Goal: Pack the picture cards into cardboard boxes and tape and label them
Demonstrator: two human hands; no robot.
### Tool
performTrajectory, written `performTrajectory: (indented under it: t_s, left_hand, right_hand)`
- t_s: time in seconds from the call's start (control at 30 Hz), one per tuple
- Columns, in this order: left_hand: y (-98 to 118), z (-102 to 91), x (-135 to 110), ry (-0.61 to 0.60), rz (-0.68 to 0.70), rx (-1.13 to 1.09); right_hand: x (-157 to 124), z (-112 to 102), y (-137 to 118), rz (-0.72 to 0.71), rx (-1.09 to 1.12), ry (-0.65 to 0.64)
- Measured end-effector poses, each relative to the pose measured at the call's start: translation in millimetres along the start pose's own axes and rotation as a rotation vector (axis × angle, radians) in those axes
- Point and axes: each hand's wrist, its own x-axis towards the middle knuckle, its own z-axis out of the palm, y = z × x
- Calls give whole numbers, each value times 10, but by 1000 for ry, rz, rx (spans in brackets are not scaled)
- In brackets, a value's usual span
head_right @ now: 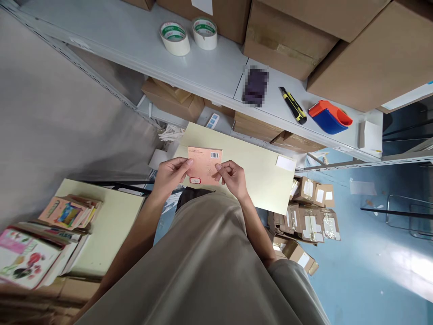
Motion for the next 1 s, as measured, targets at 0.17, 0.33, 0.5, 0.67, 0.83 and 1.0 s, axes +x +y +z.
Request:
performTrajectory:
  t_s: [0.17, 0.33, 0.5, 0.67, 0.83, 1.0]
  left_hand:
    - [-10, -34, -2, 15, 56, -42]
    - [38, -7, -51, 67, 93, -24]
    - [166, 187, -109, 26, 320, 89]
    - [251, 504, -218, -147, 522, 375]
    - [199, 714, -297, -173, 590, 572]
    - [193, 677, -313, -179, 465, 454]
  right_hand:
    - [-38, 19, -7, -41, -11, -17]
    - [-5, -20, 142, -43, -11, 2]
    - [197, 55, 425, -35, 85, 4]
    - [318, 153, 625, 1, 230, -39]
    - [279, 125, 674, 11, 316, -4]
    - [244, 27, 659, 40, 283, -21]
